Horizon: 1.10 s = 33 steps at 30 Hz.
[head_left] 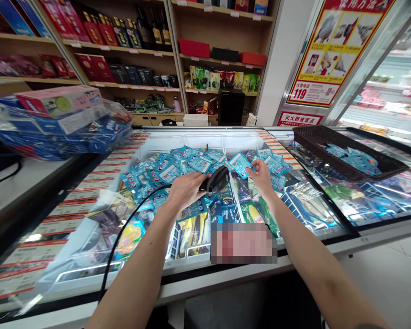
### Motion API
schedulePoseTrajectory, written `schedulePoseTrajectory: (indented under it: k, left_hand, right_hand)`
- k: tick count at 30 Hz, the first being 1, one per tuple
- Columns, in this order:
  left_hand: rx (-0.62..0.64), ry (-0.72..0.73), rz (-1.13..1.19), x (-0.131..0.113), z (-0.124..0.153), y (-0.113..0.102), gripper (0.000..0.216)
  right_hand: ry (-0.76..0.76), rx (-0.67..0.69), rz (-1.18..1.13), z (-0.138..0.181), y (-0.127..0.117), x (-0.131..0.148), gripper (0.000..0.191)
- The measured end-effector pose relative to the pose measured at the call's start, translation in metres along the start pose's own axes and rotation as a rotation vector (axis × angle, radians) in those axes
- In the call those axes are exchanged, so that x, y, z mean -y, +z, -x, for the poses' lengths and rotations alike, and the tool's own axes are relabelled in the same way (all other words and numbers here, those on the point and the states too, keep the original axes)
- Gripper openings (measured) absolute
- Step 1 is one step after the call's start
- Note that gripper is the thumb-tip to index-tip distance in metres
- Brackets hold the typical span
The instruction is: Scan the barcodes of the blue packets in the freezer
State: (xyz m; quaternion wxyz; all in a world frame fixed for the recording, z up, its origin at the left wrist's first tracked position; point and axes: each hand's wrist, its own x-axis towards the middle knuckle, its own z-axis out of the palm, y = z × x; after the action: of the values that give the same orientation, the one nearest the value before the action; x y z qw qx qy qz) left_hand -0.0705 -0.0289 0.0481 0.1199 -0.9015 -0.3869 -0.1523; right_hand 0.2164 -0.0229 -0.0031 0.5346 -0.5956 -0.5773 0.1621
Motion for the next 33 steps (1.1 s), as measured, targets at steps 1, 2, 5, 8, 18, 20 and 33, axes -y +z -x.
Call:
schedulePoseTrajectory:
  k: [1, 2, 5, 8, 18, 20, 33]
  left_hand:
    - [0.001, 0.000, -0.002, 0.000, 0.000, 0.000, 0.038]
    - [0.002, 0.000, -0.004, 0.000, 0.000, 0.000, 0.038]
    - [0.007, 0.002, -0.010, 0.000, 0.000, 0.000, 0.038]
    - [0.014, -0.002, -0.011, 0.000, 0.000, 0.001, 0.039]
    - [0.004, -0.019, -0.013, 0.000, -0.001, 0.003, 0.036]
    - [0.003, -0.022, -0.024, 0.000, -0.001, 0.003, 0.035]
    - [-0.021, -0.066, -0.042, 0.006, 0.000, 0.000, 0.031]
  right_hand:
    - [0.003, 0.001, -0.008, 0.000, 0.001, -0.001, 0.034]
    - [0.006, 0.003, -0.019, -0.001, 0.002, -0.001, 0.034]
    - [0.012, 0.015, -0.048, -0.001, 0.004, -0.002, 0.034]
    - [0.014, 0.005, -0.034, -0.001, 0.002, -0.002, 0.035]
    - [0.033, -0.311, 0.361, -0.009, -0.039, -0.017, 0.035]
    - [0.077, -0.355, 0.458, -0.010, -0.046, -0.021, 0.033]
    - [-0.160, -0.146, 0.737, 0.000, -0.035, -0.017, 0.032]
